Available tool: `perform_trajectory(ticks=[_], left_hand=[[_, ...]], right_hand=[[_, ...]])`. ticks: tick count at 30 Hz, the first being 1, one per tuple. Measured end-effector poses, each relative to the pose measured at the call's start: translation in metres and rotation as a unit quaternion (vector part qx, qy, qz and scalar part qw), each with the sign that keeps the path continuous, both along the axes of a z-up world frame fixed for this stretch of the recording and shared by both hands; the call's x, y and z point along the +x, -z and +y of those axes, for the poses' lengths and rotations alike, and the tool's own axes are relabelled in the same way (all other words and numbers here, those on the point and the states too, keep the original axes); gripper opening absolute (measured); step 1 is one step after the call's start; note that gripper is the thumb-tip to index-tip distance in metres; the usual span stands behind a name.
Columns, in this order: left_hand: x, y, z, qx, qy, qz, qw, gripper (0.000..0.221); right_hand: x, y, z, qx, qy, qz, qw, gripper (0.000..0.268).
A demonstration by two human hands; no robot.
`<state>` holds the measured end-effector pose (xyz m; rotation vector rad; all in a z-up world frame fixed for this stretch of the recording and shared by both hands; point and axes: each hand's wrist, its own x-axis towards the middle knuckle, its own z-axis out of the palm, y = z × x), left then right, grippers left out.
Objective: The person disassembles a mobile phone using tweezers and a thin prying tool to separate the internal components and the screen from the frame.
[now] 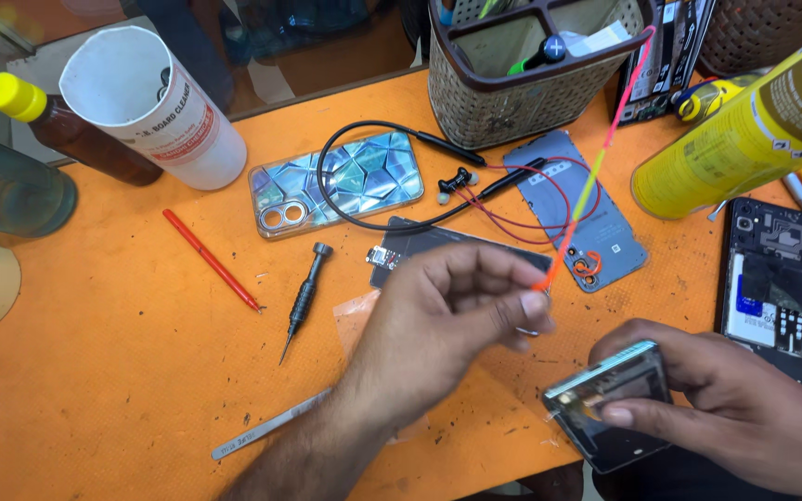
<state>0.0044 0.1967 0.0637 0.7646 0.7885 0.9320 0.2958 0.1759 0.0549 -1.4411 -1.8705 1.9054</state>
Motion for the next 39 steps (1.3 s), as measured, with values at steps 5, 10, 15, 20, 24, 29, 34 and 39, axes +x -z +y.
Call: perform_trajectory(ticks=[5,10,15,20,24,29,34,39], left_hand=[[0.006,-0.011,-0.011,0.001,0.036,-0.005,0.999,0.016],[0.007,-0.016,-0.015,0.012,0.049,0.030,0.998,0.016],[0.005,-0.018,-0.016,0.029,0.052,0.068,0.996,0.015],[0.005,-0.021,-0.016,0.033,0.053,0.081,0.995,0.014],[0.005,-0.021,-0.016,0.065,0.055,0.113,0.990,0.013],[0.004,-0.021,-0.016,0.092,0.047,0.126,0.987,0.013],[0.005,-0.022,-0.017,0.108,0.040,0.152,0.982,0.012],[0.005,-0.023,-0.016,0.125,0.043,0.171,0.976,0.011]], right_hand=[[0.029,0.017,0.000,0.009,0.009,0.101,0.995,0.036],[0.032,0.023,0.004,-0.021,0.001,0.059,0.998,0.033],[0.036,0.028,0.005,-0.030,0.004,0.057,0.998,0.031],[0.038,0.033,0.006,-0.031,0.001,0.032,0.999,0.032],[0.038,0.033,0.006,-0.033,0.004,0.046,0.998,0.032],[0.037,0.032,0.006,-0.040,0.013,0.045,0.998,0.033],[0.036,0.033,0.006,-0.040,0.015,0.047,0.998,0.034],[0.037,0.035,0.005,-0.099,0.054,0.068,0.991,0.034]])
